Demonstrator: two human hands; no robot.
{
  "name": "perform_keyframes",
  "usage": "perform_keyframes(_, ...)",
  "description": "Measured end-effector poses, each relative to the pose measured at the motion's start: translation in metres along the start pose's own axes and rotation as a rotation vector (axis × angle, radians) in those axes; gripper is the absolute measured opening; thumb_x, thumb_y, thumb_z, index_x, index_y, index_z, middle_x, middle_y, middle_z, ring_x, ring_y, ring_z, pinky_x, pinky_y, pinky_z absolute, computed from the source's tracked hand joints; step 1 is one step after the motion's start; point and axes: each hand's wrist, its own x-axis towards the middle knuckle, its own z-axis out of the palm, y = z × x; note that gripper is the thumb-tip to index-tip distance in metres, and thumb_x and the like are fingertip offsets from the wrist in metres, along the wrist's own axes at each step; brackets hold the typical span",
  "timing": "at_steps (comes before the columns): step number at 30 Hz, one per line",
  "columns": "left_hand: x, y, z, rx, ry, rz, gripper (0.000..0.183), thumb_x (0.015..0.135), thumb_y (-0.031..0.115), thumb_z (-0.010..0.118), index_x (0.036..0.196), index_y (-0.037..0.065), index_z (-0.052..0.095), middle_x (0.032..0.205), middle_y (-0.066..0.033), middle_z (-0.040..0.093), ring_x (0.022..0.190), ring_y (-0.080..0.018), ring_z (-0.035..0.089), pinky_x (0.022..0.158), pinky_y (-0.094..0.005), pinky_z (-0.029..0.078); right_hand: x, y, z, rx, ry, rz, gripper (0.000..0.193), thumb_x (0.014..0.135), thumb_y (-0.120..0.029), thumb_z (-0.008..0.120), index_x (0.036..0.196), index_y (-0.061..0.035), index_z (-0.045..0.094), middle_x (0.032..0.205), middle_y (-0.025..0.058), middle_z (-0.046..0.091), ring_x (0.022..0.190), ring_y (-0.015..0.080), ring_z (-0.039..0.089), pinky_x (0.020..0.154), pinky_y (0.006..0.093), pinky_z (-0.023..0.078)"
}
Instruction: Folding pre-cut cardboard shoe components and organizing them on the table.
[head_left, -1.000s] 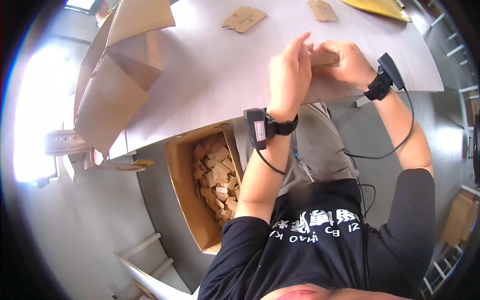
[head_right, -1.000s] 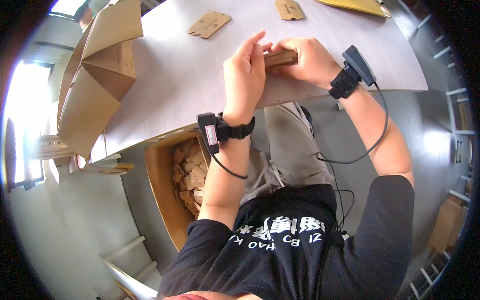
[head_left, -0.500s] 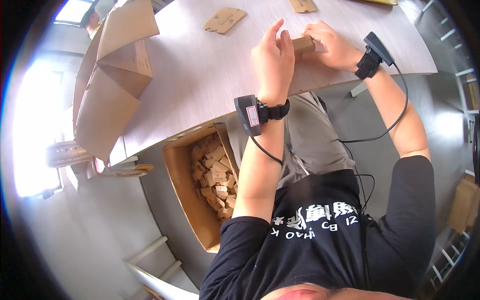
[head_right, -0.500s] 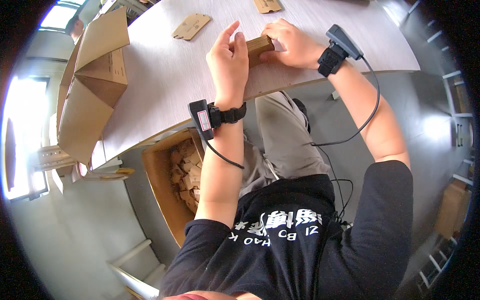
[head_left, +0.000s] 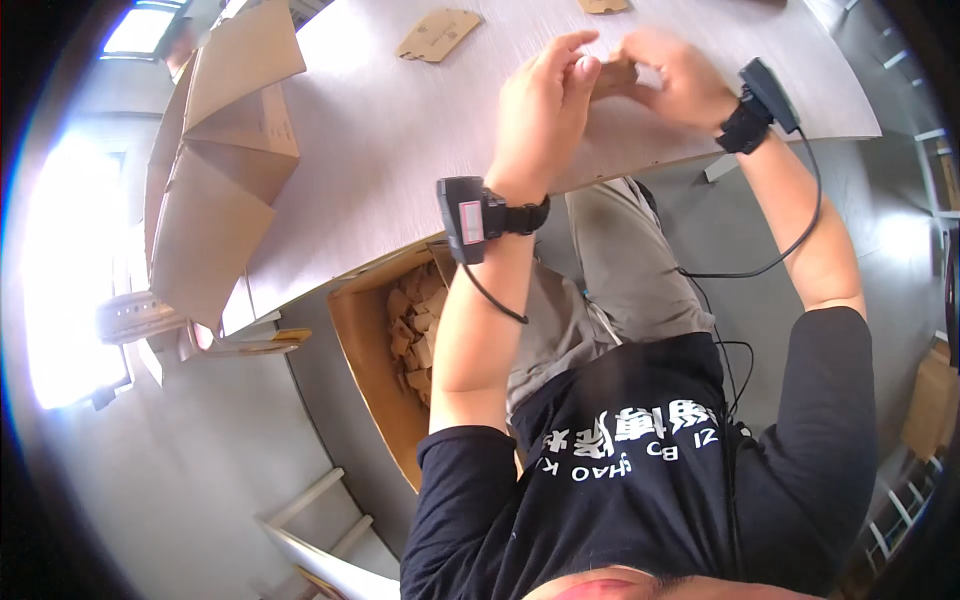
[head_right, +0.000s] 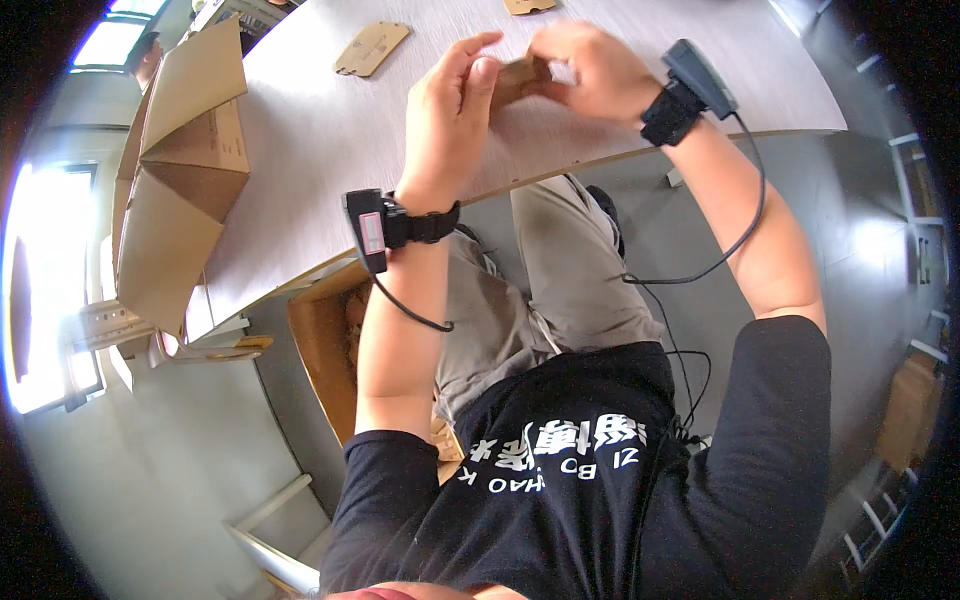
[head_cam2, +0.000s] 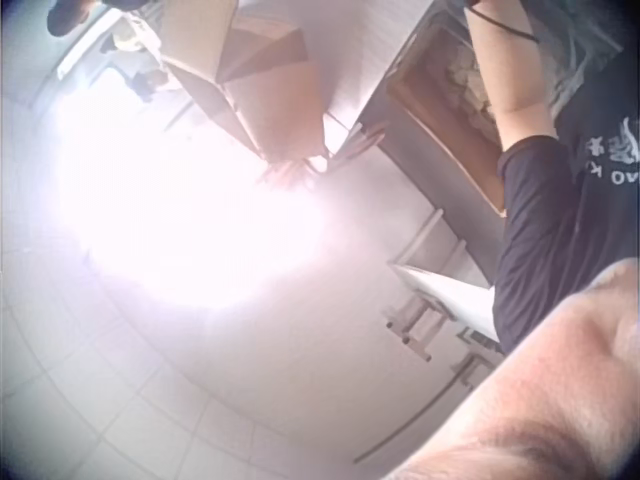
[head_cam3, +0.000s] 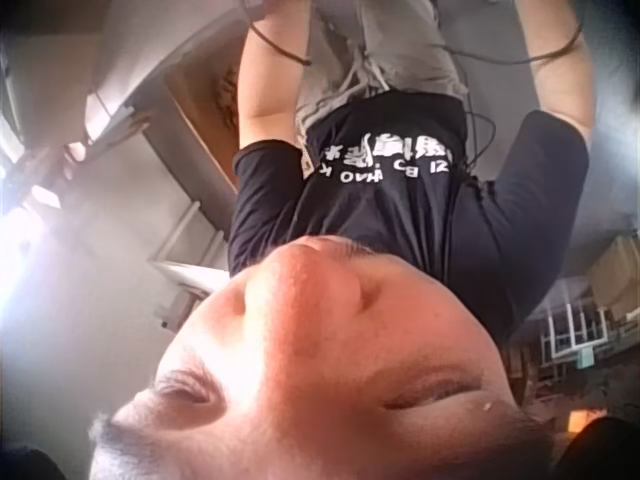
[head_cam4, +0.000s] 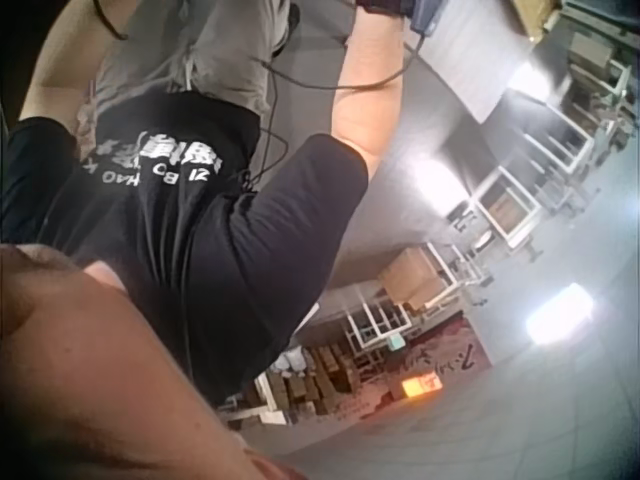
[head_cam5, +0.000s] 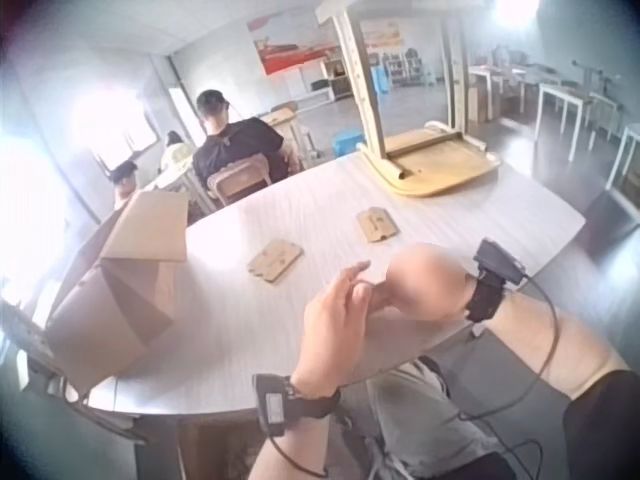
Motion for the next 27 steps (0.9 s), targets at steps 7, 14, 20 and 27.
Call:
perform_keyframes(7,0.030,-0.022,-0.050,0.372,-0.073,0.029,0.049,0.100,0.028,0.063,0.141,0.003,0.054,0.151,-0.0214,0.048,0.144,-0.0418,0.039,0.119,-0.0468,0.034,0.001,0.005,-0.084,-0.665,0.319,-0.191,0.021,0.066,-0.008,0.080,0.081,-0.0066,0.065,0.082,0.0086,0.063,0.083,0.0311,0.059,0.075,0.0463,0.047)
perform_keyframes(14,0.069,-0.050,-0.049,0.679,-0.176,0.132,0.054,0.098,0.034,0.065,0.140,0.003,0.056,0.150,-0.0231,0.051,0.145,-0.0430,0.039,0.119,-0.0502,0.034,-0.060,0.065,-0.074,-0.664,0.039,0.102,0.046,0.072,-0.001,0.078,0.116,-0.0081,0.065,0.120,0.0052,0.068,0.112,0.0281,0.065,0.095,0.0392,0.055)
perform_keyframes(20,0.101,-0.029,0.012,0.380,-0.163,0.049,0.054,0.093,0.038,0.066,0.138,0.008,0.059,0.142,-0.0197,0.058,0.137,-0.0393,0.049,0.113,-0.0545,0.041,-0.050,0.062,-0.064,-0.513,0.056,0.023,0.043,0.075,-0.004,0.080,0.115,-0.0073,0.068,0.123,0.0062,0.069,0.114,0.0295,0.065,0.097,0.0393,0.054)
perform_keyframes(27,0.095,-0.045,0.042,0.622,-0.191,0.206,0.039,0.089,0.035,0.066,0.122,0.014,0.071,0.133,-0.0130,0.063,0.129,-0.0354,0.055,0.105,-0.0528,0.044,-0.044,0.054,-0.063,-0.458,0.061,0.005,0.036,0.086,-0.018,0.079,0.118,-0.0063,0.070,0.126,0.0086,0.069,0.123,0.0312,0.062,0.103,0.0403,0.052)
